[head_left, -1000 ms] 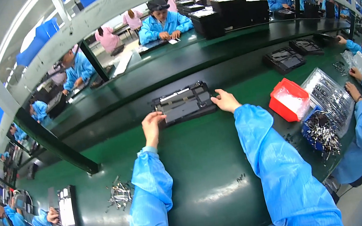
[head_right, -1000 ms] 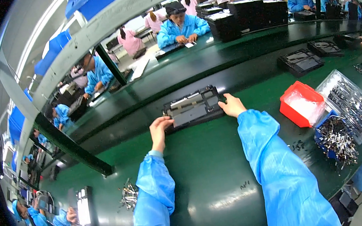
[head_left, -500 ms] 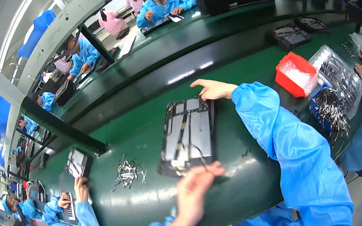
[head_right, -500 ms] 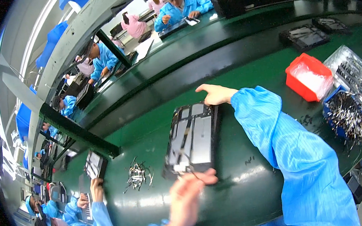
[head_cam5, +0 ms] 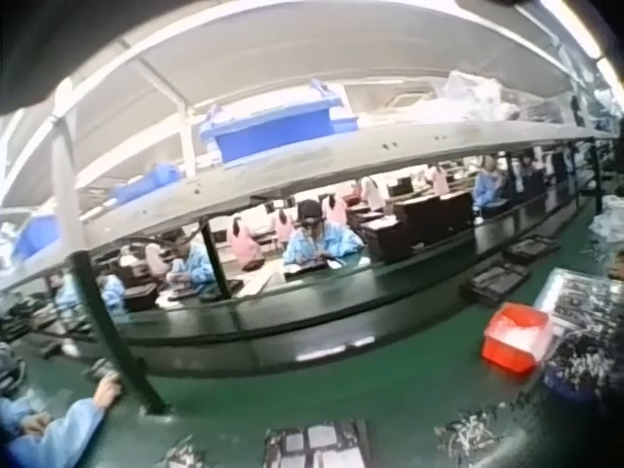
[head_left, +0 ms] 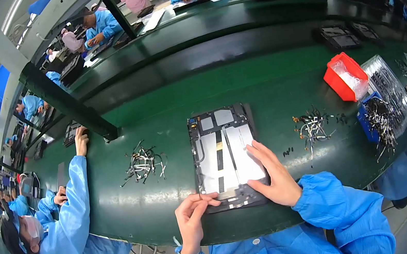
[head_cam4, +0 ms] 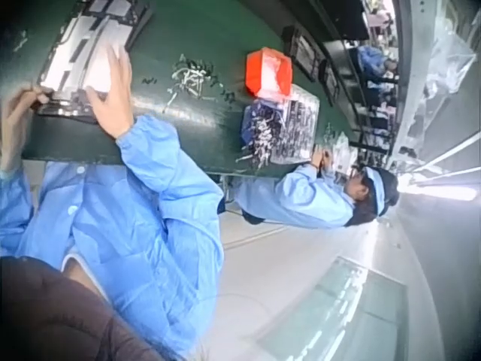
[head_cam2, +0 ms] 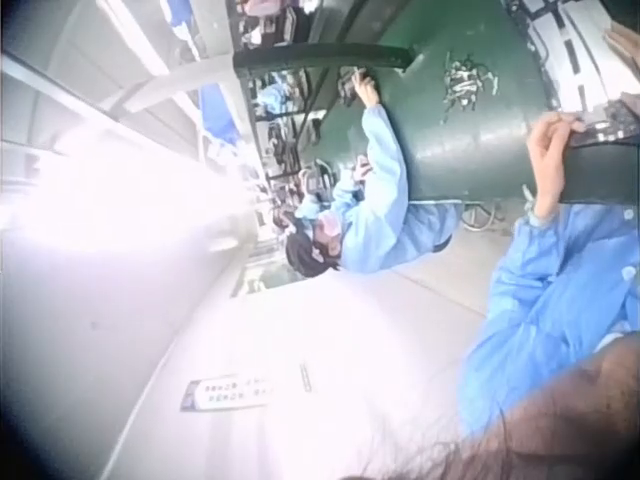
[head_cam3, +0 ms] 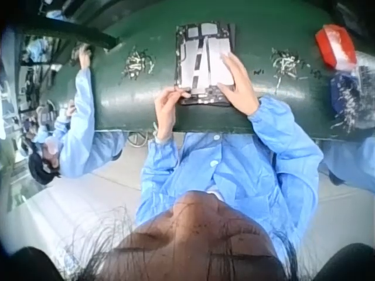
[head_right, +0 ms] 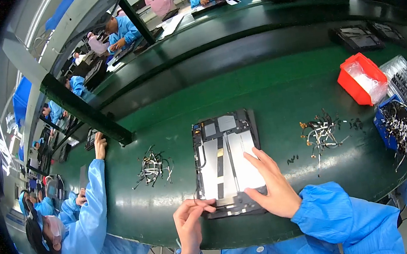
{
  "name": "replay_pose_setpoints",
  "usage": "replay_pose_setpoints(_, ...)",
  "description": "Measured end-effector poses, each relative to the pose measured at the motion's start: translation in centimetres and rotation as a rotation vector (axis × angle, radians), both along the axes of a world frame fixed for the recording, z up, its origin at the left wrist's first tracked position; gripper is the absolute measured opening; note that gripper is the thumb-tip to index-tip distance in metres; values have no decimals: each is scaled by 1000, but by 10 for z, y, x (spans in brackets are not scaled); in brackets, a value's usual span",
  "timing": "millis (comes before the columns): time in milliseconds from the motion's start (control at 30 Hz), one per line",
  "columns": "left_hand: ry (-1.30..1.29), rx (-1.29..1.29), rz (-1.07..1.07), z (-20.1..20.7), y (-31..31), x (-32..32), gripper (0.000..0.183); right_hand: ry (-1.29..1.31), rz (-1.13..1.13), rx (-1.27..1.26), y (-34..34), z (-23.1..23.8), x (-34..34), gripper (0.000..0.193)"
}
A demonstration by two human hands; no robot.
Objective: The person attaches small components onto flexible ribbon cables by hand. The person then pulls tablet chassis from the conveyor line, installs the assembled ribbon cables into the chassis, and places them back onto the conveyor.
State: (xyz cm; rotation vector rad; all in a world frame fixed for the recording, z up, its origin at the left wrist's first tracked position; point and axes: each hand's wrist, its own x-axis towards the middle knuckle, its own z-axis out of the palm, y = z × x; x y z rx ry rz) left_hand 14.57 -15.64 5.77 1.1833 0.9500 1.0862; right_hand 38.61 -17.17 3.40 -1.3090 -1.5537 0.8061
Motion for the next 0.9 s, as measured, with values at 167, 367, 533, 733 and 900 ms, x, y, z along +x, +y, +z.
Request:
replay_pose_setpoints(167,13,-175,-192,18,-64,7,12,-99,22,-58,-40,19,3,73)
replay_pose_setpoints(367,514,15,-301,35,-79,7,14,-283,399,351,-41,59,4,48)
replay_pose_setpoints(533,509,69,-251,47,-75,4,16,-297,448,295,-33,43,-23,42)
replay_pose_setpoints(733,729,432,-173,44,-62,-15,20,-40,298,20,2,42,-34,20)
replay_pose_setpoints(900,1161,710,78,24,-41,-17,25,211,263,-398,44,26,-40,17)
